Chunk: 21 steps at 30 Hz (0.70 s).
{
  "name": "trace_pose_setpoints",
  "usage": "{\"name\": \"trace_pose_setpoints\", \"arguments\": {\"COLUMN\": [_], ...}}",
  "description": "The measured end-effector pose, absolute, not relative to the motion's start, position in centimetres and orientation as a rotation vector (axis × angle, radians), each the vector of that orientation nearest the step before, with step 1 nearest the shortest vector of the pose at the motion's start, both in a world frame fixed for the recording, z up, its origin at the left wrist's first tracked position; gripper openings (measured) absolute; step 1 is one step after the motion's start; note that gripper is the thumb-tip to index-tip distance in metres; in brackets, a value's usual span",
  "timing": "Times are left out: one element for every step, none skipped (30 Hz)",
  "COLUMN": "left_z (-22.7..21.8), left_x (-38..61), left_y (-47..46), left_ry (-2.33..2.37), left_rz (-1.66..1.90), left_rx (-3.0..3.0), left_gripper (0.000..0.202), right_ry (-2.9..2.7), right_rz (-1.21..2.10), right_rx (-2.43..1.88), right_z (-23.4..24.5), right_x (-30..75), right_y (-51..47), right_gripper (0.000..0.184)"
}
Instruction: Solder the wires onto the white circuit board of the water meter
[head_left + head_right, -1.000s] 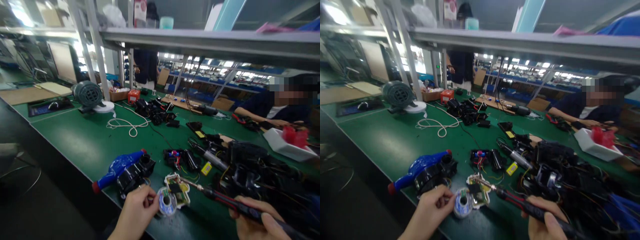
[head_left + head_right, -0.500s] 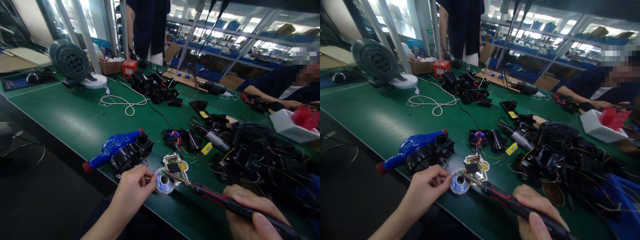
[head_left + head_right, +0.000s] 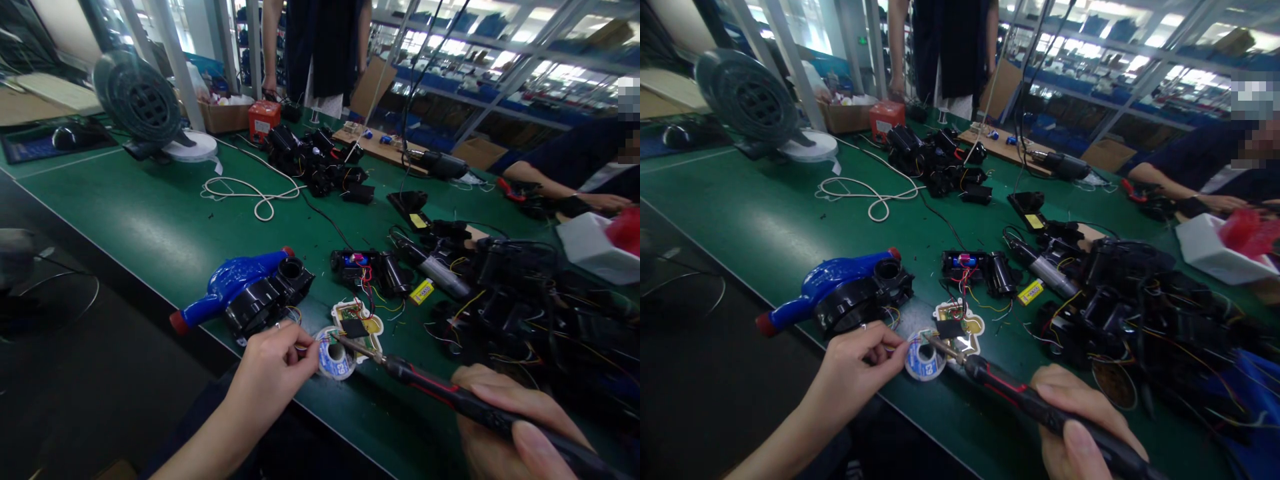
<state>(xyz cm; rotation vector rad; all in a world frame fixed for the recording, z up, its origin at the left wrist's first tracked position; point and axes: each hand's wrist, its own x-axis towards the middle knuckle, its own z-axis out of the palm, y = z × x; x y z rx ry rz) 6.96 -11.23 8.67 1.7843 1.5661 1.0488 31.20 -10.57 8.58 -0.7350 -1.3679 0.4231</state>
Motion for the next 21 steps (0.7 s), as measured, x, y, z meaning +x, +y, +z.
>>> {"name": "trace_pose_setpoints", "arguments": {"left_z": [8.69,8.70,8.71,8.72,8.73,8.75,8.76,8.78,8.79,8.81,8.83,8.85,8.87,8.89,8.91,8.93,8.94,8.93,8.91,8.88,8.84], "left_x": [6.99,7.03,7.06,7.10,7.12,7.13,7.13,7.12,7.10,7.08,7.06,7.04,7.03,7.02,7.02,7.03,7.05,7.06,7.09,7.12,7.16], "left_y": [-11.23,-11.22,-11.22,-11.22,-11.23,-11.24,-11.24,-11.25,-11.25,-11.23,-11.22,-11.20,-11.18,-11.18,-11.19,-11.23,-11.29,-11.38,-11.47,-11.58,-11.68], "left_ry": [1.569,1.570,1.572,1.572,1.573,1.572,1.571,1.569,1.569,1.570,1.569,1.569,1.573,1.576,1.577,1.577,1.575,1.571,1.564,1.557,1.550], "left_rz": [1.052,1.053,1.051,1.046,1.042,1.039,1.041,1.044,1.048,1.052,1.054,1.053,1.053,1.051,1.051,1.051,1.049,1.053,1.060,1.075,1.095], "left_rx": [1.782,1.778,1.773,1.767,1.760,1.757,1.759,1.763,1.766,1.769,1.771,1.774,1.774,1.777,1.781,1.784,1.782,1.776,1.768,1.755,1.738], "left_gripper": [0.013,0.014,0.013,0.014,0.013,0.013,0.012,0.012,0.012,0.012,0.013,0.013,0.013,0.014,0.014,0.014,0.014,0.014,0.014,0.015,0.015], "right_ry": [-1.371,-1.373,-1.374,-1.371,-1.371,-1.374,-1.377,-1.382,-1.388,-1.396,-1.403,-1.408,-1.409,-1.403,-1.392,-1.380,-1.372,-1.375,-1.381,-1.388,-1.392], "right_rz": [0.423,0.427,0.434,0.439,0.442,0.441,0.439,0.438,0.437,0.433,0.431,0.429,0.425,0.424,0.426,0.432,0.436,0.436,0.435,0.432,0.424], "right_rx": [-0.737,-0.738,-0.739,-0.741,-0.739,-0.734,-0.731,-0.729,-0.728,-0.727,-0.726,-0.726,-0.727,-0.729,-0.736,-0.747,-0.754,-0.757,-0.757,-0.758,-0.760], "right_z": [8.57,8.55,8.54,8.52,8.51,8.50,8.49,8.48,8.47,8.46,8.46,8.46,8.47,8.48,8.49,8.51,8.52,8.52,8.52,8.51,8.49], "right_x": [31.22,31.24,31.25,31.26,31.26,31.27,31.27,31.29,31.31,31.33,31.34,31.36,31.36,31.36,31.34,31.32,31.30,31.29,31.28,31.29,31.31], "right_y": [-10.59,-10.62,-10.65,-10.67,-10.67,-10.67,-10.65,-10.63,-10.61,-10.60,-10.59,-10.60,-10.61,-10.63,-10.65,-10.67,-10.68,-10.67,-10.65,-10.63,-10.60], "right_gripper": [0.020,0.021,0.022,0.022,0.022,0.022,0.022,0.022,0.022,0.022,0.023,0.024,0.024,0.024,0.023,0.023,0.023,0.023,0.023,0.024,0.024]}}
